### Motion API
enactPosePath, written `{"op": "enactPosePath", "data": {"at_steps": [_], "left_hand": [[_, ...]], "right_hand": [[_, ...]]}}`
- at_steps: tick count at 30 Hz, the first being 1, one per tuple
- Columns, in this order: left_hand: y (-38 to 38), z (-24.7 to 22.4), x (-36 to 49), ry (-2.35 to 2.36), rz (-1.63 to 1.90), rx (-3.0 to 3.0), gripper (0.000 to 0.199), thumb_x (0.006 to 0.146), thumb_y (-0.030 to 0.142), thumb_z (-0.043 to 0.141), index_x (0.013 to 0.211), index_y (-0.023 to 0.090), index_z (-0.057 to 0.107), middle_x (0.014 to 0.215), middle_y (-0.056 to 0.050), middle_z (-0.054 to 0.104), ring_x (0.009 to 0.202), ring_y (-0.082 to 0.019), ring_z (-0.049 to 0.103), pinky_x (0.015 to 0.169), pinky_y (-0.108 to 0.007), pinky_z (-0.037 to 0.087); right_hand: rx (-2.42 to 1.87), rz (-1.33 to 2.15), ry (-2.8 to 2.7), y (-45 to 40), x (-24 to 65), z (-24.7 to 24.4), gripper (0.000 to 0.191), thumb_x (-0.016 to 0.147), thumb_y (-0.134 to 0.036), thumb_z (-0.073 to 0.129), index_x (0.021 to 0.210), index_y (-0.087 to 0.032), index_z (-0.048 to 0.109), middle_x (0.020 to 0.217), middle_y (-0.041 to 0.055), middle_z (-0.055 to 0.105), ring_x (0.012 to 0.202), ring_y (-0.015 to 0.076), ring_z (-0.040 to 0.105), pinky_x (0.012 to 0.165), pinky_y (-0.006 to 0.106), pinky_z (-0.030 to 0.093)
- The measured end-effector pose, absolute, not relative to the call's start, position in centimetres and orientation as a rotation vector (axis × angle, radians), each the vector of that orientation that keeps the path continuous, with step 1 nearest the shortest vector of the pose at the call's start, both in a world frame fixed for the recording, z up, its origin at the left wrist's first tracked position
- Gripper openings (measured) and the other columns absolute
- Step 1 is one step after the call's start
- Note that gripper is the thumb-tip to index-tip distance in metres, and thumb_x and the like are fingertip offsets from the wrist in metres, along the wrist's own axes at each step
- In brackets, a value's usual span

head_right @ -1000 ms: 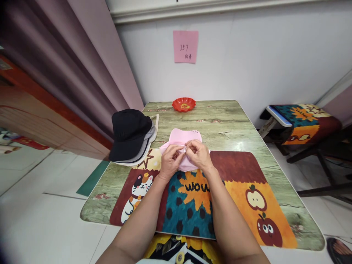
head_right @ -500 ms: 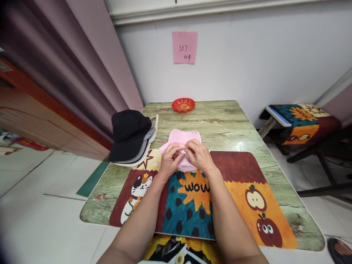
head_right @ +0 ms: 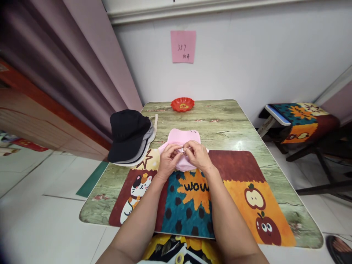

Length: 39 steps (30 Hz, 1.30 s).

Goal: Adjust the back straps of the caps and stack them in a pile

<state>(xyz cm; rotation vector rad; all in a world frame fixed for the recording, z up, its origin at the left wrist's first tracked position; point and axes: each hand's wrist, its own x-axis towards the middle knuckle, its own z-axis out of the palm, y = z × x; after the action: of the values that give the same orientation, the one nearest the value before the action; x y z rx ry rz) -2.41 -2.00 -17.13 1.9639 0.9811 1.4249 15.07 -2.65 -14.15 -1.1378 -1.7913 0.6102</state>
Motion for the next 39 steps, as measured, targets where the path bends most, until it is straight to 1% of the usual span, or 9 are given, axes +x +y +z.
{"op": "enactPosePath", "data": {"at_steps": [6,10,13,15,17,20,23,34,39], "left_hand": [[-2.1,-16.8,-2.3,1.011,1.44,1.962,0.019,0.089,0.02,0.068,0.108,0.02,0.071,0.104,-0.006,0.064,0.068,-0.009,0.06,0.062,-0.022,0.053],[-2.2,-17.0,-2.3,1.06,1.458,1.991,0.02,0.091,0.022,0.066,0.111,0.021,0.07,0.105,-0.006,0.063,0.068,-0.008,0.059,0.062,-0.021,0.052],[-2.4,-17.0,-2.2,1.164,1.548,1.975,0.024,0.088,0.026,0.071,0.112,0.021,0.068,0.11,-0.006,0.062,0.063,-0.007,0.055,0.062,-0.023,0.051],[-2.5,-16.8,-2.1,1.262,1.616,1.969,0.023,0.084,0.028,0.076,0.104,0.02,0.068,0.109,-0.006,0.062,0.063,-0.007,0.054,0.064,-0.024,0.051],[-2.7,-16.6,-2.0,1.311,1.639,2.017,0.015,0.084,0.028,0.077,0.091,0.019,0.068,0.097,-0.003,0.062,0.066,-0.01,0.056,0.067,-0.025,0.051],[-3.1,-16.2,-1.8,1.345,1.649,2.121,0.009,0.087,0.027,0.074,0.083,0.02,0.07,0.087,-0.003,0.062,0.078,-0.014,0.062,0.072,-0.026,0.051],[-3.3,-16.2,-1.7,1.404,1.667,2.159,0.006,0.088,0.027,0.073,0.089,0.022,0.074,0.091,-0.004,0.064,0.085,-0.016,0.065,0.075,-0.026,0.051],[-2.4,-17.2,-2.0,1.253,1.443,1.857,0.003,0.081,0.016,0.072,0.082,0.018,0.074,0.079,-0.001,0.062,0.067,-0.011,0.058,0.064,-0.024,0.049],[-2.0,-17.4,-2.2,1.163,1.359,1.627,0.006,0.077,0.015,0.069,0.08,0.018,0.073,0.082,-0.003,0.065,0.069,-0.013,0.059,0.064,-0.025,0.048]], "right_hand": [[-1.196,0.817,-1.669,-3.0,14.4,-14.1,0.009,0.091,-0.03,0.056,0.084,-0.024,0.057,0.07,-0.0013,0.066,0.061,0.0165,0.062,0.062,0.028,0.047],[-1.153,0.826,-1.628,-3.0,14.1,-14.3,0.011,0.091,-0.032,0.056,0.084,-0.024,0.055,0.075,-0.0004,0.066,0.065,0.0161,0.064,0.065,0.028,0.049],[-1.153,0.826,-1.6,-2.8,14.0,-14.4,0.013,0.091,-0.034,0.056,0.083,-0.024,0.054,0.081,0.0014,0.069,0.065,0.0157,0.064,0.065,0.028,0.051],[-1.148,0.835,-1.585,-2.7,14.0,-14.6,0.013,0.091,-0.034,0.057,0.082,-0.024,0.054,0.081,0.0017,0.069,0.066,0.0159,0.065,0.065,0.028,0.052],[-1.14,0.842,-1.576,-2.7,14.0,-14.7,0.012,0.091,-0.033,0.057,0.083,-0.024,0.055,0.079,0.0015,0.068,0.066,0.0163,0.066,0.065,0.028,0.052],[-1.126,0.848,-1.571,-2.7,13.9,-14.8,0.01,0.09,-0.032,0.057,0.084,-0.024,0.056,0.078,0.0011,0.068,0.068,0.0167,0.066,0.065,0.028,0.052],[-1.133,0.815,-1.58,-2.8,13.8,-14.6,0.01,0.09,-0.032,0.056,0.084,-0.024,0.055,0.079,0.0013,0.068,0.068,0.0167,0.066,0.066,0.029,0.051],[-1.165,0.523,-1.767,-2.8,13.6,-14.7,0.006,0.089,-0.021,0.051,0.083,-0.023,0.053,0.082,0.0025,0.065,0.072,0.0167,0.058,0.071,0.029,0.045],[-1.125,0.456,-1.801,-2.7,13.5,-15.1,0.008,0.089,-0.018,0.05,0.083,-0.023,0.052,0.081,0.0028,0.063,0.073,0.0173,0.057,0.07,0.029,0.043]]}}
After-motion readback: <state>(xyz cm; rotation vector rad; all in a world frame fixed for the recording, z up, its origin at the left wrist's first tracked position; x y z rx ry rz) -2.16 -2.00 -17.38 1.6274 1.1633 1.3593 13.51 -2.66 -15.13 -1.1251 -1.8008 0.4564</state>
